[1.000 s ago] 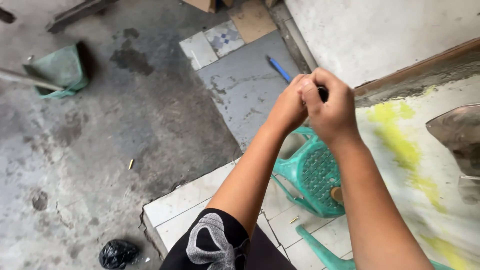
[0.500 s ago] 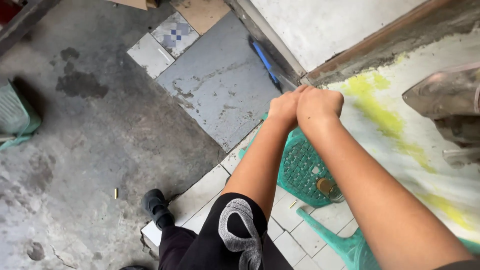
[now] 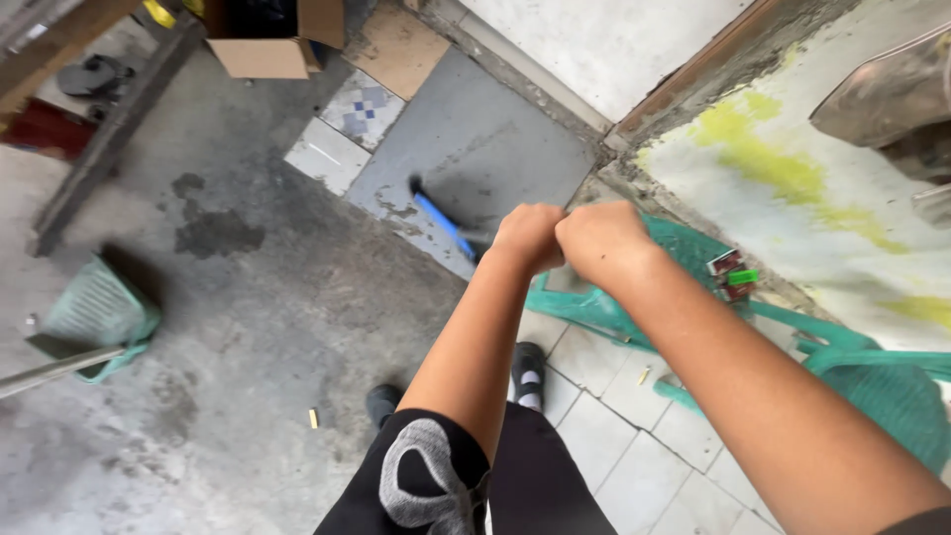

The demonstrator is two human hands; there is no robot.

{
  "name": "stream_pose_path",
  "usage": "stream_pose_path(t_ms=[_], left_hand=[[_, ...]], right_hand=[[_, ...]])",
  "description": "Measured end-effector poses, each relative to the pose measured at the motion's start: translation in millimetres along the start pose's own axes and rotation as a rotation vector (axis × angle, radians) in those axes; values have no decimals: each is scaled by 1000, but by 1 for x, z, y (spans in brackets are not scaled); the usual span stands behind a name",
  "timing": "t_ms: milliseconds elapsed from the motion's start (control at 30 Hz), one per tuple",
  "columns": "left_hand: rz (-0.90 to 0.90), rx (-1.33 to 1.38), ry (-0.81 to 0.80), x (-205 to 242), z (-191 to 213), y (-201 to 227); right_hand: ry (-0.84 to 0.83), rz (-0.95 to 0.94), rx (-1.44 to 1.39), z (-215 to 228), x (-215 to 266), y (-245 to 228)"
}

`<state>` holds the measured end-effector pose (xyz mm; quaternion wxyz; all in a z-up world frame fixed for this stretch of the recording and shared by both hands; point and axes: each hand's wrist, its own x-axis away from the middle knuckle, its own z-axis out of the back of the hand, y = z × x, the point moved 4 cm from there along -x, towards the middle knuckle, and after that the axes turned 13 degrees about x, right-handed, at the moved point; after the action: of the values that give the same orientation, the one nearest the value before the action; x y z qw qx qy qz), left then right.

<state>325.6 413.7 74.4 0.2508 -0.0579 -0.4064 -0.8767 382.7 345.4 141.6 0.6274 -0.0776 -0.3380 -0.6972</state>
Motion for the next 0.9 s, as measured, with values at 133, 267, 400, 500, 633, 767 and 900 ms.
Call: stream_pose_path(t_ms=[133,267,400,500,633,767,900], left_hand=[[1,-76,-40,79,12,-62],[126,-31,-108,139,45,-104],[132,-75,-154,156,87,-115],[67,-87,-105,137,123,-109],[-16,-82,51,98,176,-93],[-24,-53,275,40,220,-101],[3,106,437,-32,270,-112]], right_hand=[[6,55,-110,32,4,-84],[-34,98,-168,81,9,-140],[-16,111,-165,132,5,-145],[-6,56,-131,172,-1,-124],[28,-38,-113,219,-25,-82],[78,-79,-119,250,-84,-44],[209,-202,-125,282,-152,-5]])
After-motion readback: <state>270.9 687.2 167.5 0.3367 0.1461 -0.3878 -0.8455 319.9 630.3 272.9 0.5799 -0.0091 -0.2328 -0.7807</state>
